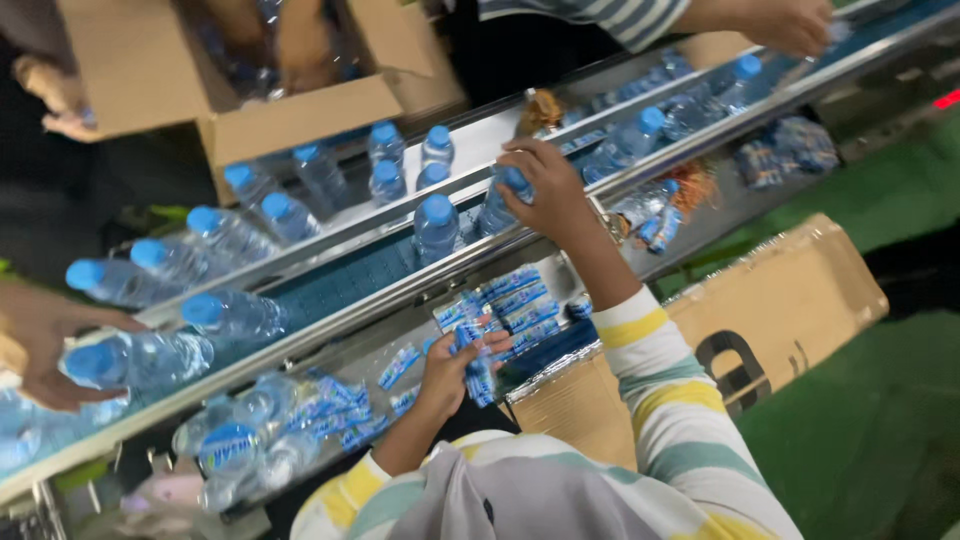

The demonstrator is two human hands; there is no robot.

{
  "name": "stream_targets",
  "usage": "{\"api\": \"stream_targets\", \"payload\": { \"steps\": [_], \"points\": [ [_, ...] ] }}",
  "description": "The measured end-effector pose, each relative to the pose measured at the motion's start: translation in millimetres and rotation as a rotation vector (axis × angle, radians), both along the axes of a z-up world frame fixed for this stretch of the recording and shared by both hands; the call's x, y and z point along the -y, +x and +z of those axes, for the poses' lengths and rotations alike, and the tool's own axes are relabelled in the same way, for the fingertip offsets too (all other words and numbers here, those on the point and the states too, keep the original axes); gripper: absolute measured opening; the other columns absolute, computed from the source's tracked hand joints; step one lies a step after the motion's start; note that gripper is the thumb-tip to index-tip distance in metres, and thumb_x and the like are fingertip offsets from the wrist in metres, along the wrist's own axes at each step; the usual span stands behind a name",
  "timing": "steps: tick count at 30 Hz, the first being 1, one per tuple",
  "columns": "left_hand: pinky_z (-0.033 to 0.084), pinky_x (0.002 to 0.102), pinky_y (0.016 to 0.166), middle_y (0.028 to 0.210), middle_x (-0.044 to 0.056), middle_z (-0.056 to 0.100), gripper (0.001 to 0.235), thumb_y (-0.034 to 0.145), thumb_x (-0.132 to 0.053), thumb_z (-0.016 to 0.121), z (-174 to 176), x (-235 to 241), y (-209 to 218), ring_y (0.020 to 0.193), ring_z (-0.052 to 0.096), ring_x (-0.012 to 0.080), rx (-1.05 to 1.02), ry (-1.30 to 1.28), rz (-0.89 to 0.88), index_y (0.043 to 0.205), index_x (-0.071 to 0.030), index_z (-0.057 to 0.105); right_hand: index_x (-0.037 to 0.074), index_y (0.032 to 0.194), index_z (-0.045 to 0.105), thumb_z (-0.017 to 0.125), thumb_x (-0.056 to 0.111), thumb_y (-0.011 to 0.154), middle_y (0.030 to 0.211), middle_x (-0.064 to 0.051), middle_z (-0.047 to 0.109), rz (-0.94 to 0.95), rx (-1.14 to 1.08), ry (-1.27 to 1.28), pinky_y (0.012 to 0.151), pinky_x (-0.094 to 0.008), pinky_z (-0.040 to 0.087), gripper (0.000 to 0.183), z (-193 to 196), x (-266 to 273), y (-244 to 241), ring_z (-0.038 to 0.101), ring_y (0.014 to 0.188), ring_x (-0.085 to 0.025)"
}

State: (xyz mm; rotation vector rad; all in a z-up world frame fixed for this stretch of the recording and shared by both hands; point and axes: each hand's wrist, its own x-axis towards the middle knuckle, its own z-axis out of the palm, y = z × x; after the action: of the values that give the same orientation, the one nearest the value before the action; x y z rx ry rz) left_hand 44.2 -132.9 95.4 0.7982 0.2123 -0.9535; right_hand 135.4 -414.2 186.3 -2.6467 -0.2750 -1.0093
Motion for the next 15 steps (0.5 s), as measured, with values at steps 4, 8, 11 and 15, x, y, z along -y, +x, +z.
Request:
{"api": "stream_targets", "payload": {
  "steps": [4,8,11,15],
  "points": [
    [0.064,0.049,0.077,0.119,0.032,0.073,0.027,0.093,0.001,0.065,11.5,-9.4,-2.2,0.104,0.075,0.0404,-0.004,0.032,-0.054,0.118,0.007,0.06,0.012,0.132,0.064,0.083,0.012,0.085,0.116,-0.009,0.069,-0.128,-0.111,0.182,0.096,-0.045,0.056,0.051,-12.7,0.4,-17.7,0.069,0.111,-0.031],
    [0.066,0.045,0.069,0.11,0.033,0.075,0.029,0.093,-0.009,0.072,2.3,-24.6,-0.9,0.094,0.077,0.0394,0.016,0.08,-0.029,0.116,0.008,0.066,0.016,0.161,0.035,0.092,0.022,0.082,0.144,-0.016,0.057,-0.204,-0.09,0.257,0.102,-0.048,0.056,0.099,-28.3,10.8,-27.6,0.066,0.123,-0.035],
    [0.064,0.04,0.063,0.096,0.031,0.076,0.034,0.093,-0.022,0.072,4.5,-31.5,2.2,0.081,0.077,0.038,0.083,0.181,-0.047,0.11,0.008,0.069,0.02,0.164,0.009,0.095,0.032,0.087,0.167,-0.017,0.026,-0.304,-0.158,0.277,0.091,-0.047,0.061,0.116,-49.5,29.0,-29.4,0.059,0.136,-0.043],
    [0.059,0.037,0.052,0.069,0.019,0.068,0.039,0.088,-0.035,0.076,26.7,-38.9,11.7,0.061,0.073,0.031,0.241,0.174,0.01,0.083,0.002,0.062,0.031,0.165,-0.011,0.099,0.041,0.089,0.176,-0.012,-0.004,-0.433,-0.147,0.367,0.096,-0.048,0.066,0.135,-36.7,15.2,-41.4,0.038,0.158,-0.045]
  ]
}}
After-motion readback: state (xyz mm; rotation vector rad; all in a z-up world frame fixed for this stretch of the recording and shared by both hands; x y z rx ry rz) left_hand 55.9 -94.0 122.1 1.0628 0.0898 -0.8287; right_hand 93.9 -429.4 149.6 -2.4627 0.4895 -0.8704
